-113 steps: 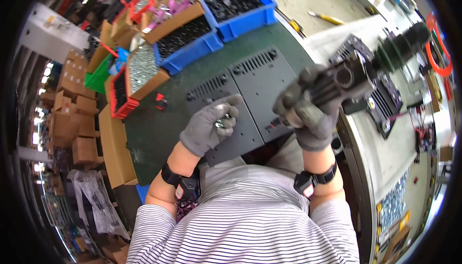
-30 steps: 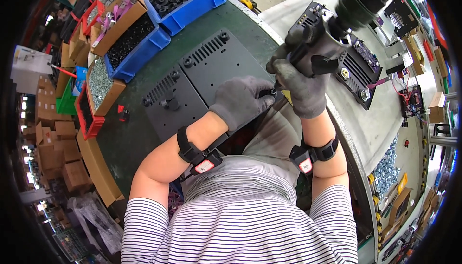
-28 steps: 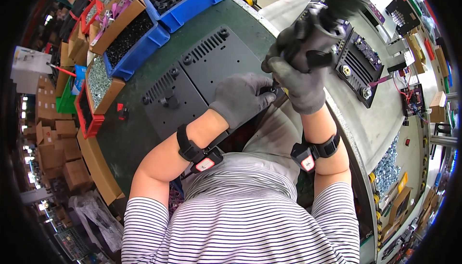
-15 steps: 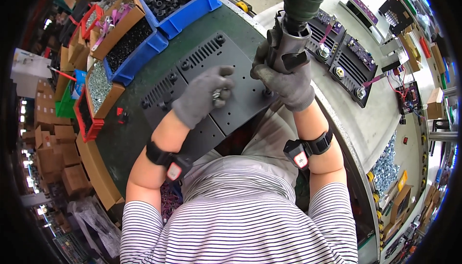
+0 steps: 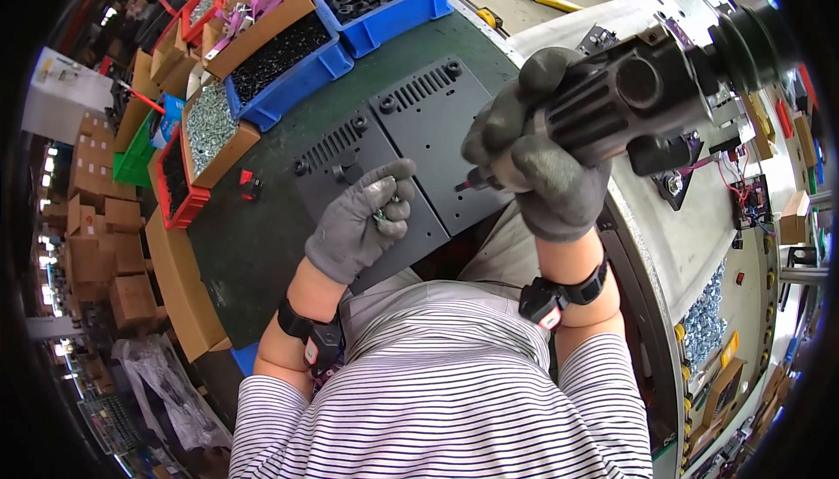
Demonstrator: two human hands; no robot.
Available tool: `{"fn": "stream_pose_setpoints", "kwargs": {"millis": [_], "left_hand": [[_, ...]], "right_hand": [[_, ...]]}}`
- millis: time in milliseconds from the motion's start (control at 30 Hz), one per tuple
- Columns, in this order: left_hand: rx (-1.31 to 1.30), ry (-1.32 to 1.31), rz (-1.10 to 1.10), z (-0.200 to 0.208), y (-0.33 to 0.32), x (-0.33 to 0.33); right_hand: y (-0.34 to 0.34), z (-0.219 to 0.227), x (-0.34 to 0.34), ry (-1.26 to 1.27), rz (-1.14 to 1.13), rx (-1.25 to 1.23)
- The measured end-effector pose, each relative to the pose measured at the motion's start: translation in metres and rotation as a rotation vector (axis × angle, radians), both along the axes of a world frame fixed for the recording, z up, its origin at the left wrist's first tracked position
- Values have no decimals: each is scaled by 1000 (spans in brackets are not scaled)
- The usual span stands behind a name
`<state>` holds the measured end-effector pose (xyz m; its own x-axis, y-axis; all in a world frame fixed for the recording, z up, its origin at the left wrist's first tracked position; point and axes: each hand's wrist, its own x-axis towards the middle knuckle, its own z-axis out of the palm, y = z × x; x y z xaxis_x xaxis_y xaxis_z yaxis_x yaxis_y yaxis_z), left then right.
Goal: Assembling the metal housing and cooling fans of an electronic device using a pneumatic screwdriver.
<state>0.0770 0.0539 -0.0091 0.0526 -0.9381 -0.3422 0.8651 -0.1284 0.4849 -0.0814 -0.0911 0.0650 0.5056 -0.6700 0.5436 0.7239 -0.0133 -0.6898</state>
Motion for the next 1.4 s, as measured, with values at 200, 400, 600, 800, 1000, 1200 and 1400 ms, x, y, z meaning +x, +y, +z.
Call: {"fn": "stream_pose_setpoints", "kwargs": {"millis": [200, 400, 600, 800, 1000, 1200, 1400], "left_hand": [[-118, 315, -162, -6, 10, -11], [-55, 404, -140, 5, 16, -14], [-128, 252, -93, 1, 16, -17], [-73, -439, -199, 3, 19, -10], [91, -2427, 134, 15, 24, 23], [228, -2066, -45, 17, 9, 33], [124, -1756, -294, 7, -2, -3]], "right_hand": [[22, 2, 25, -112, 83, -30], [34, -1, 38, -128, 148, -97], [51, 0, 39, -74, 32, -25], [36, -8, 29, -131, 10, -10], [17, -14, 8, -105, -28, 68], [20, -17, 3, -90, -4, 114], [17, -19, -7, -74, -2, 94]]}}
